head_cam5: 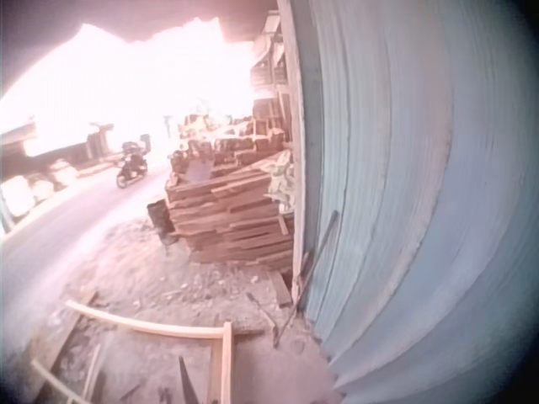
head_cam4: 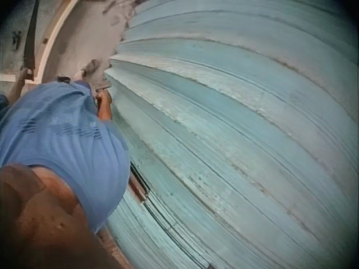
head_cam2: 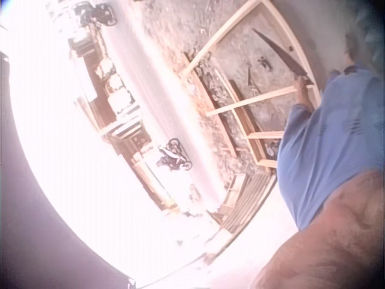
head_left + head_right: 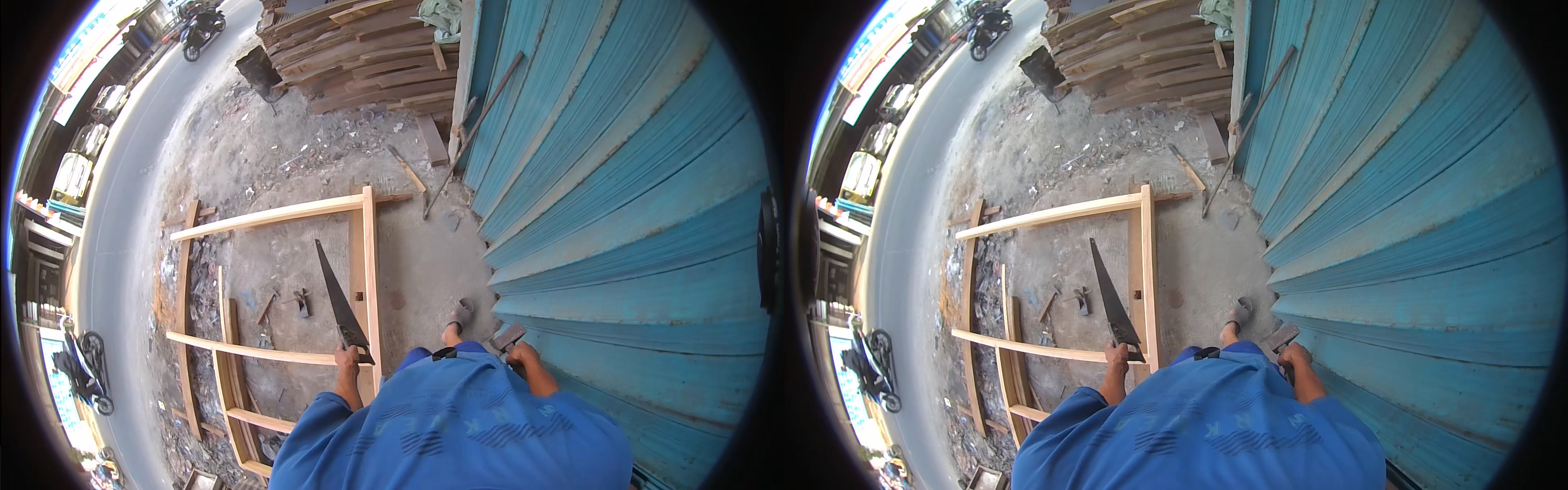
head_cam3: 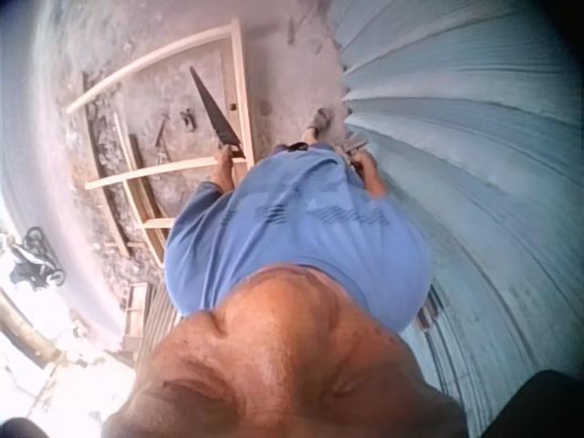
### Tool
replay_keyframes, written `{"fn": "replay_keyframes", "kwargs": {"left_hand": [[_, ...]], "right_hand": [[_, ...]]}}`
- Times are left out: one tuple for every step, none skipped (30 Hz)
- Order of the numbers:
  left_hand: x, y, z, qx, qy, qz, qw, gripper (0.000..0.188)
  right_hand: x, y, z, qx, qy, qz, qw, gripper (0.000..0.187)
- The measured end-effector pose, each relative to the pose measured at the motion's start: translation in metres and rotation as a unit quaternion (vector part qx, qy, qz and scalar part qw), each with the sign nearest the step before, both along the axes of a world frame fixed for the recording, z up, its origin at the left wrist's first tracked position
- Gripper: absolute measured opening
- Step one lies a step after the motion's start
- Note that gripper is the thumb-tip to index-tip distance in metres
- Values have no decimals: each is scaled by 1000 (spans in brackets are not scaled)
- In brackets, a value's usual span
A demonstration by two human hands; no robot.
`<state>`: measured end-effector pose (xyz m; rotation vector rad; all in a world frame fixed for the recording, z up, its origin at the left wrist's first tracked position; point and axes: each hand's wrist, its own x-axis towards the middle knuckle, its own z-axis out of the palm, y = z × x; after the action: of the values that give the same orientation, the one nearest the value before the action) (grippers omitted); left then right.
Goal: The person assembles a wood frame by hammering a joint into place, using a saw to trim a piece of lumber, and hammering a chisel to carve out wood at a joint.
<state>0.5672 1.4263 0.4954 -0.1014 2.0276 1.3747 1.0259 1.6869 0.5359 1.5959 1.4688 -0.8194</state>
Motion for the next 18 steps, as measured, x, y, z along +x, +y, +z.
{"fn": "replay_keyframes", "kwargs": {"left_hand": [[3, -1, 7, 4, -18, 23, 1000, 30], [7, 14, 8, 18, -31, 42, 998, 27], [9, 17, 10, -1, -16, 55, 998, 27], [10, 18, 11, -22, -2, 64, 998, 26], [11, 19, 11, -44, 12, 73, 996, 26], [12, 15, 9, -26, 16, 92, 995, 25], [13, 10, 7, -38, 19, 103, 994, 26], [13, 4, 4, -50, 22, 113, 992, 27], [16, 5, 1, -60, 22, 121, 991, 27], [22, 16, 3, -71, 9, 126, 989, 27], [29, 24, 5, -82, -5, 130, 988, 26], [30, 30, 10, -94, -14, 139, 986, 25], [27, 25, 3, -117, 5, 116, 986, 25], [22, 4, -12, -143, 30, 96, 985, 25], [11, -3, -22, -163, 55, 74, 982, 25], [18, 20, -18, -84, -9, 137, 987, 25], [9, 44, -14, -75, -22, 131, 988, 26], [1, 51, -12, -75, -30, 130, 988, 28]], "right_hand": [[-20, 22, 11, -11, 0, 19, 1000, 55], [-26, 45, 19, -2, -4, 25, 1000, 55], [-41, 65, 22, 1, -4, 42, 999, 54], [-53, 82, 23, 1, -4, 57, 998, 54], [-64, 101, 17, 0, 4, 82, 997, 54], [-78, 120, 11, -4, 14, 107, 994, 54], [-96, 138, 13, -10, 9, 133, 991, 53], [-115, 153, 14, -16, 4, 158, 987, 53], [-130, 168, 13, -20, 4, 169, 985, 53], [-141, 183, 11, -20, 0, 175, 984, 54], [-149, 198, 10, -20, -5, 180, 983, 54], [-165, 215, 11, -26, -4, 185, 982, 53], [-187, 227, 14, -33, 2, 193, 981, 53], [-212, 228, 18, -41, 15, 204, 978, 53], [-233, 229, 22, -26, 42, 209, 977, 52], [-236, 239, 20, -4, 52, 208, 977, 51], [-239, 248, 17, 18, 63, 208, 976, 50], [-249, 243, 18, 56, 93, 237, 966, 43]]}}
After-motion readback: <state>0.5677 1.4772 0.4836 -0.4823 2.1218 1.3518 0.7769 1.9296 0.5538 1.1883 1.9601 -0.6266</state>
